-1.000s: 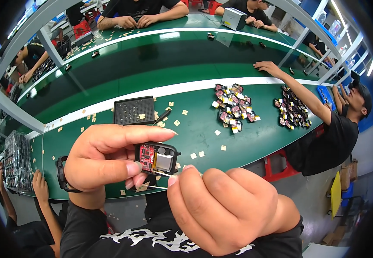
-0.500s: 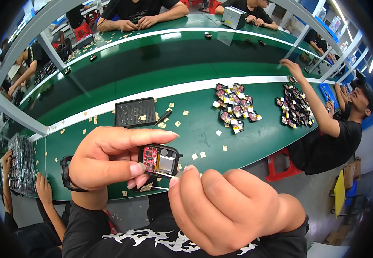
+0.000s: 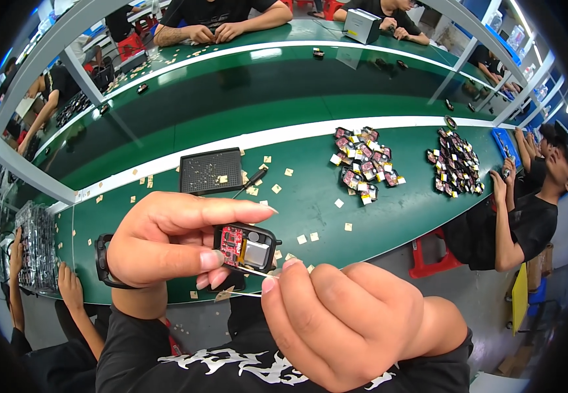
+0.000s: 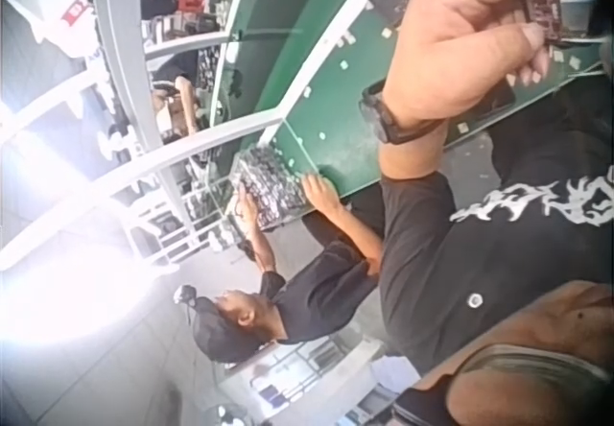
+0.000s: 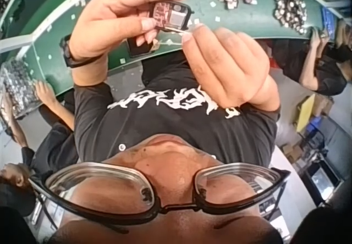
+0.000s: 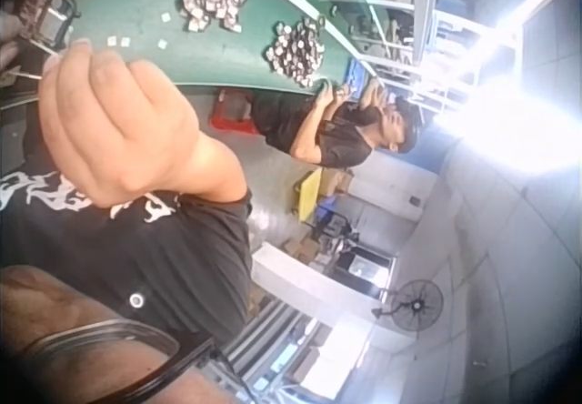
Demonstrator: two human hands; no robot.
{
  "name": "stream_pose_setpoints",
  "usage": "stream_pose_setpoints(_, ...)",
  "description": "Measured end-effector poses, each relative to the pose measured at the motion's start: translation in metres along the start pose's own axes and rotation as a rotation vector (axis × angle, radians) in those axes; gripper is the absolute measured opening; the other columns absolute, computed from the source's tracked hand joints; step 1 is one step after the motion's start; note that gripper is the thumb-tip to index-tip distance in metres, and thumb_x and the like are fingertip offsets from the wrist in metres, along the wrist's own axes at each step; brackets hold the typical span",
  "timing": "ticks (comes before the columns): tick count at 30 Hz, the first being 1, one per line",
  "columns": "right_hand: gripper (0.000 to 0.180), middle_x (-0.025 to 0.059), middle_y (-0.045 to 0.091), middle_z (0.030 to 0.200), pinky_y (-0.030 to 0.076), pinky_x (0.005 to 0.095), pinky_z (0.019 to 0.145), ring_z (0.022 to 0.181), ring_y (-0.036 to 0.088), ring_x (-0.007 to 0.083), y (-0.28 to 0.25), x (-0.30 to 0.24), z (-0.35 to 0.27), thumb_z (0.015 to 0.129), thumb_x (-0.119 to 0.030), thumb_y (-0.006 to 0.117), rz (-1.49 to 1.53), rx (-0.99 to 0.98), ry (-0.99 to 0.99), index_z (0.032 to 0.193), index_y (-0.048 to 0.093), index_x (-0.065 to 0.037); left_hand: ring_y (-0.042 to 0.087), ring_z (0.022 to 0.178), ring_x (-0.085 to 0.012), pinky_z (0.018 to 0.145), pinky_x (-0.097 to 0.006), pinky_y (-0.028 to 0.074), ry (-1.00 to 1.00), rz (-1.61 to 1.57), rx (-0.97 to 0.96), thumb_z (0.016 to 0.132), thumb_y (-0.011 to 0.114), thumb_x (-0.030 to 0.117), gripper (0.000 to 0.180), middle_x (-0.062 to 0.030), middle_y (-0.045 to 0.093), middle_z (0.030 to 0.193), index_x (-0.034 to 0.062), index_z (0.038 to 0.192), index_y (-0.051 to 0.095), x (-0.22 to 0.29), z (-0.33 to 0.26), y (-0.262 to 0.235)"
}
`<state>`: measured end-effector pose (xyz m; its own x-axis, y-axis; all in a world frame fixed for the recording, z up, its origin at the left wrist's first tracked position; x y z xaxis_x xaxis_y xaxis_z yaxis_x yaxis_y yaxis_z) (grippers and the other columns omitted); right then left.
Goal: The person is seen assembling small electronic components, specifically attaching stickers or labels to what appears to be part of a wristwatch or similar smart device.
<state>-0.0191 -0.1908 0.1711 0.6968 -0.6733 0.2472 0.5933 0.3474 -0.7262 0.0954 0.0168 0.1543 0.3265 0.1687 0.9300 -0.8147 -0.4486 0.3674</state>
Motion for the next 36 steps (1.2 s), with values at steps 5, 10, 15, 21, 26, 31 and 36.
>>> stream_pose_setpoints(5, 0.029, 0.0179, 0.07, 0.089, 0.035, 0.0249, 0.048, 0.063, 0.06, 0.0176, -0.003, 0.004, 0.004, 0.067, -0.007, 0.068, -0.003, -0.088, -0.09, 0.093, 0.07, 0.006, 0.063, 0.073, -0.0095, 0.066, -0.022, 0.049, 0.016, 0.024, 0.0, 0.086, 0.052, -0.016, 0.055, -0.0114, 0.068, 0.093, -0.0135, 0.141, 0.05, -0.004, 0.0, -0.003)
stream_pose_setpoints(10, 0.029, 0.0175, 0.07, 0.089, 0.036, 0.0254, 0.048, 0.064, 0.059, 0.0176, 0.003, 0.013, 0.003, 0.067, -0.008, 0.068, -0.017, -0.09, -0.1, 0.093, 0.07, 0.005, 0.064, 0.075, -0.0093, 0.065, -0.021, 0.049, -0.013, 0.031, -0.04, 0.086, 0.053, -0.015, 0.055, -0.0097, 0.068, 0.094, -0.0111, 0.14, 0.053, -0.002, 0.009, -0.014)
stream_pose_setpoints(15, 0.028, 0.0182, 0.069, 0.091, 0.039, 0.0275, 0.049, 0.064, 0.06, 0.0192, 0.01, 0.021, 0.009, 0.069, -0.006, 0.067, -0.005, -0.088, -0.167, 0.095, 0.068, 0.005, 0.059, 0.086, -0.0047, 0.073, -0.02, 0.049, 0.028, 0.249, 0.02, 0.088, 0.063, -0.01, 0.055, -0.0032, 0.068, 0.1, -0.0049, 0.142, 0.054, 0.005, -0.001, -0.016)
stream_pose_setpoints(21, 0.02, 0.0193, 0.07, 0.102, 0.053, 0.0388, 0.066, 0.08, 0.068, 0.0325, -0.025, -0.011, 0.015, 0.088, -0.001, 0.063, -0.148, -0.215, 0.067, 0.107, 0.068, 0.005, 0.056, 0.09, -0.0052, 0.08, -0.024, 0.05, 0.206, 0.407, -0.047, 0.096, 0.065, 0.005, 0.046, -0.0027, 0.066, 0.103, 0.0009, 0.141, 0.057, -0.008, 0.016, 0.0)
stream_pose_setpoints(26, 0.016, 0.0193, 0.07, 0.097, 0.054, 0.0398, 0.066, 0.08, 0.068, 0.0334, -0.024, -0.005, 0.02, 0.089, -0.002, 0.064, -0.081, -0.445, 0.053, 0.103, 0.069, 0.005, 0.063, 0.089, -0.0117, 0.082, -0.029, 0.052, 0.327, 0.527, 0.188, 0.095, 0.06, 0.001, 0.041, -0.0111, 0.07, 0.102, -0.0025, 0.136, 0.059, -0.006, 0.001, -0.005)
stream_pose_setpoints(31, 0.009, 0.0206, 0.068, 0.087, 0.054, 0.0412, 0.059, 0.068, 0.066, 0.0348, -0.022, -0.005, 0.02, 0.086, 0.007, 0.069, -0.01, -0.071, 0.104, 0.095, 0.069, 0.007, 0.061, 0.079, -0.0158, 0.075, -0.031, 0.05, 0.403, 0.555, 0.228, 0.087, 0.062, 0.002, 0.037, -0.0099, 0.067, 0.087, -0.0027, 0.124, 0.065, -0.004, 0.005, -0.014)
stream_pose_setpoints(36, 0.003, 0.0209, 0.066, 0.076, 0.053, 0.0405, 0.055, 0.06, 0.063, 0.0339, -0.019, -0.006, 0.009, 0.086, 0.007, 0.07, -0.01, 0.024, 0.195, 0.087, 0.071, 0.005, 0.058, 0.076, -0.0079, 0.069, -0.027, 0.05, 0.338, 0.449, 0.17, 0.094, 0.061, 0.001, 0.038, -0.0038, 0.067, 0.089, -0.0029, 0.132, 0.061, 0.003, 0.002, -0.015)
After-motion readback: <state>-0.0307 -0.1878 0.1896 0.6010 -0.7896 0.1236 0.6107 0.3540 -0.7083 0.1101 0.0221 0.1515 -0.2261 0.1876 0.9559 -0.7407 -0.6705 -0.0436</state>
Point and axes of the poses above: each hand's wrist, its own z-axis towards the middle knuckle, its own y-axis out of the palm, x = y × z, the point moved 1 cm from there along z, towards the middle knuckle
